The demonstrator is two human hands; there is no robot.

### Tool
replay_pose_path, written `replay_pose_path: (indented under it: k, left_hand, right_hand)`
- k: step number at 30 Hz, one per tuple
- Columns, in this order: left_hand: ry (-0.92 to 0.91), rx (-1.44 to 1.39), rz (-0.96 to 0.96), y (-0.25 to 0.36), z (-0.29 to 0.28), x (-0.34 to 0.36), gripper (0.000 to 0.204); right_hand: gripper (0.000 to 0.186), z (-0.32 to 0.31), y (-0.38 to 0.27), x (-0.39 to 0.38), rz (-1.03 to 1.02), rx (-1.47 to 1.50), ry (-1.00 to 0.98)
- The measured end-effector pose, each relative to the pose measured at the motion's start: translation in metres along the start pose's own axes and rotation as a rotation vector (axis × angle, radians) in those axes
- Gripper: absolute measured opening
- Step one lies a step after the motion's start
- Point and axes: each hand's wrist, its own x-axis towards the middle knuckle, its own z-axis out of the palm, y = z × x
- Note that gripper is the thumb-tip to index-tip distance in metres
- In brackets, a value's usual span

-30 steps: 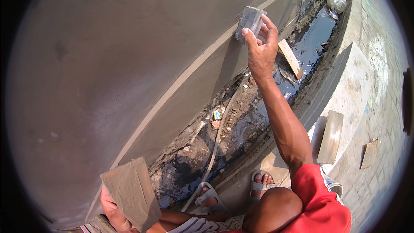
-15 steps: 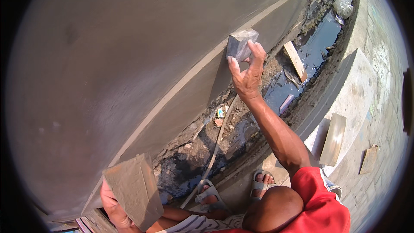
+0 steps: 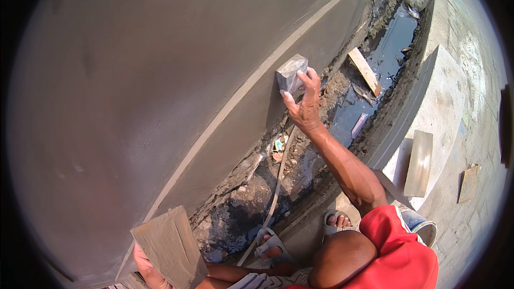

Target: The person smooths a freshly plastered wall using a small rectangular trowel and a larger flat trowel. They repeatedly scrape and level the surface along a vertical line, occasionally switching tools and adjusting grip to refine the finish.

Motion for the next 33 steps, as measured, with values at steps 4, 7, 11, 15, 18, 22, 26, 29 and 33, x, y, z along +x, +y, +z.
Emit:
replay_pose_path:
  k: [4, 7, 11, 15, 18, 22, 26, 29, 33]
  left_hand:
    - [-0.164, 0.105, 0.079, 0.005, -0.003, 0.008, 0.058]
    - [-0.283, 0.149, 0.091, 0.008, -0.012, 0.02, 0.058]
    - [-0.365, 0.141, 0.073, 0.011, -0.016, 0.032, 0.058]
    - [-0.454, 0.124, 0.023, 0.006, -0.021, 0.037, 0.058]
    - [-0.452, 0.121, 0.009, 0.005, -0.027, 0.041, 0.059]
    - [-0.51, 0.088, -0.025, 0.006, -0.026, 0.044, 0.059]
    - [-0.519, 0.092, -0.002, 0.002, -0.017, 0.045, 0.059]
    - [-0.397, 0.163, 0.106, -0.002, -0.01, 0.041, 0.059]
    - [-0.315, 0.216, 0.209, -0.002, 0.001, 0.031, 0.059]
  right_hand:
    - [0.06, -0.016, 0.061, 0.03, 0.576, 0.199, 0.172]
    - [0.057, -0.017, 0.036, 0.086, 0.394, 0.214, 0.231]
    - [0.06, 0.004, -0.01, 0.022, 0.112, 0.077, 0.084]
    - [0.058, -0.013, 0.083, 0.006, 0.55, 0.263, 0.141]
    - [0.062, -0.009, 0.058, 0.05, 0.463, 0.252, 0.195]
    - [0.061, -0.001, 0.004, 0.02, 0.004, 0.071, 0.054]
    - [0.058, -0.014, 0.104, -0.004, 0.596, 0.209, 0.118]
    - [0.055, -0.013, 0.072, 0.058, 0.536, 0.27, 0.211]
    - [0.059, 0.001, 0.012, 0.012, 0.145, 0.149, 0.055]
